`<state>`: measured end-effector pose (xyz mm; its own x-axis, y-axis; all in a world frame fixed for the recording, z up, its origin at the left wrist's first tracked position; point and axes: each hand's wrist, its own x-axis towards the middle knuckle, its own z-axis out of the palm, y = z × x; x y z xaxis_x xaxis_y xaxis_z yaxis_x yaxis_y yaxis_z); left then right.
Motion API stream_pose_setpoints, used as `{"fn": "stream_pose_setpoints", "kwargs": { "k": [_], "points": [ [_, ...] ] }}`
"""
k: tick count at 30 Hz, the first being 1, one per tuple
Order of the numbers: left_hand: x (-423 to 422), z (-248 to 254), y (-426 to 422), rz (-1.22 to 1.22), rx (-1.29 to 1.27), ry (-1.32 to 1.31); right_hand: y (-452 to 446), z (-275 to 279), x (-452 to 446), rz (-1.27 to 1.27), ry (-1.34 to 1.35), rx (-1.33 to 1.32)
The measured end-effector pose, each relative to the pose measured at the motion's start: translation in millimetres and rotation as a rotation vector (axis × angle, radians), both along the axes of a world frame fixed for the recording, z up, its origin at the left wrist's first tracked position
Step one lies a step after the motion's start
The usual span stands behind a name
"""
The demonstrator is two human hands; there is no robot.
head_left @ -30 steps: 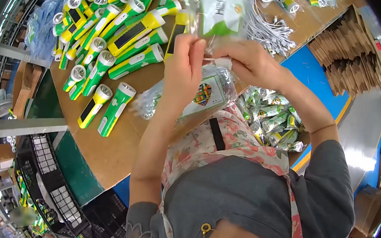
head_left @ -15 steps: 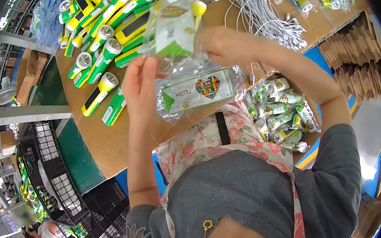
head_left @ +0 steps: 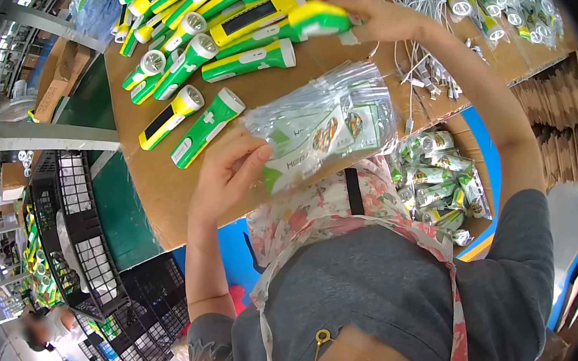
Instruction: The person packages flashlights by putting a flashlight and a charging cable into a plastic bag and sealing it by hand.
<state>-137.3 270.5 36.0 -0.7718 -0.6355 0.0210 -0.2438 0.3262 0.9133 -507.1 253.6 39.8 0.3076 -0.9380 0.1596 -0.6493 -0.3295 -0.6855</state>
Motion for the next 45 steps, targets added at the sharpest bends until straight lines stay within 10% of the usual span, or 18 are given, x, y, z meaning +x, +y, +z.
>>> {"fn": "stream_pose_setpoints", "kwargs": {
  "k": [9,13,16,19,24,28,32,36,38,45],
  "points": [
    [-42,-15,5,0.189,-0.146,0.504,45,42,88,0.438,-0.553,0.374],
    [-36,-10,12,0.156,-0.088,0.554,55,53,90,0.433,0.450,0.541],
    [-44,-8,16,0.083,-0.284,0.390,72,36,112,0.344,0.722,0.557],
    [-40,-18,8,0.096,-0.368,0.306,74,12,77,0.284,0.177,-0.165],
    [-37,-10,-2,0.193,-0.606,0.000,108,-32,36,-0.245,-0.110,0.364],
    [-99,14,29,0.115,-1.150,-0.132,125,-27,67,-0.114,-0.014,-0.296],
    [-90,5,29,-0.148,-0.917,-0.144,158,-11,50,-0.259,-0.136,-0.190],
    [-49,-16,8,-0.172,-0.545,-0.193,206,-29,-3,-0.297,-1.143,0.168],
    [-73,-56,-1,-0.023,-0.786,-0.043,217,-25,-13,-0.668,-0.875,0.254],
    [-91,-83,-18,0.030,-0.985,-0.145,181,-31,15,-0.397,-0.110,0.152]
  ]
}}
